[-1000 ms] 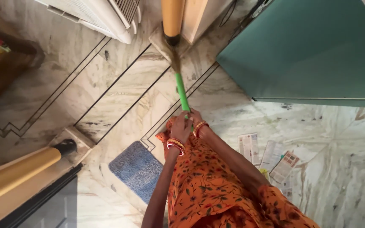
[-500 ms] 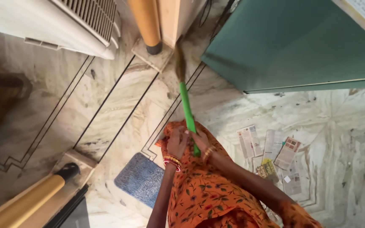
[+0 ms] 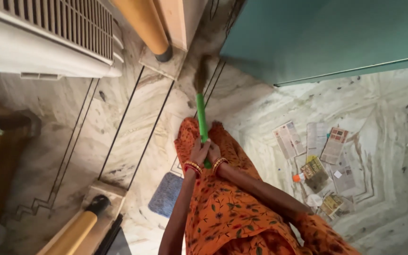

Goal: The person sweeps the floor with a broom in a bedroom and then moves into the kitchen to continue sweeping. They briefly move an air cooler to reach the area underneath it and sweep around a gas cylinder and stove.

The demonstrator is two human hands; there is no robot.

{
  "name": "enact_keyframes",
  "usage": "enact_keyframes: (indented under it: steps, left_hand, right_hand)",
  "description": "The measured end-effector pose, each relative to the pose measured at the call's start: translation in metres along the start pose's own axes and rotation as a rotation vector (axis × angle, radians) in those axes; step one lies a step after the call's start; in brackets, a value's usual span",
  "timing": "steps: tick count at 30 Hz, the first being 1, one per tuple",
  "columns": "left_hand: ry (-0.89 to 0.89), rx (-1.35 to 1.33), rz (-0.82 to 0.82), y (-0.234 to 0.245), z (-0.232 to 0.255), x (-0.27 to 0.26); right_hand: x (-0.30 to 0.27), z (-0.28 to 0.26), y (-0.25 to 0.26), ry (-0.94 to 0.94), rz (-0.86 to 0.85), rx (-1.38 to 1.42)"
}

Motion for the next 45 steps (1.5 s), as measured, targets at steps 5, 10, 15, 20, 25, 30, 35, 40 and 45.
enact_keyframes:
  steps: [5,10,15,20,25,30,35,40,45]
  left_hand:
    - [0.071,-0.037,-0.007,0.013,-0.014,0.036]
    - [0.123,0.006,-0.032,0.034,-0.02,0.043]
    - [-0.336,0.255,0.019,0.045,0.018,0.018]
    - [0.089,0.203,-0.036,0.041,0.044,0.052]
    - [0.026,0.348,0.041,0.043,0.054,0.1]
    - [-0.255,0.322,0.112,0.041,0.056,0.11]
    - [-0.088,0.15,0.046,0.019,0.061,0.139]
    - [-0.039,0.104,0.024,0.014,0.052,0.156]
    - [-0.127,0.04,0.08,0.005,0.06,0.169]
  right_hand:
    - [0.017,-0.016,-0.032,-0.056,-0.161,0.193]
    - [0.012,-0.009,-0.063,-0.176,-0.011,0.196]
    - [0.007,-0.019,-0.077,0.077,-0.096,0.282]
    - [0.051,-0.053,-0.068,0.218,-0.13,0.012]
    - [0.078,-0.065,-0.038,0.121,-0.016,0.024]
    - [0.077,-0.075,-0.013,0.092,0.122,0.056]
    - [0.092,-0.086,-0.001,0.123,0.155,0.051]
    - [0.119,-0.099,-0.014,0.132,0.122,0.008]
    - [0.137,-0.116,-0.028,0.202,0.033,0.161]
Point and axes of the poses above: each hand's wrist, its own x-axis towards the middle knuckle, its own y-axis out of the back of the hand, z = x × y, the point moved 5 cm from there along x, towards the middle knuckle, and after that the axes turned 1 degree about -x, right-handed, at the moved point
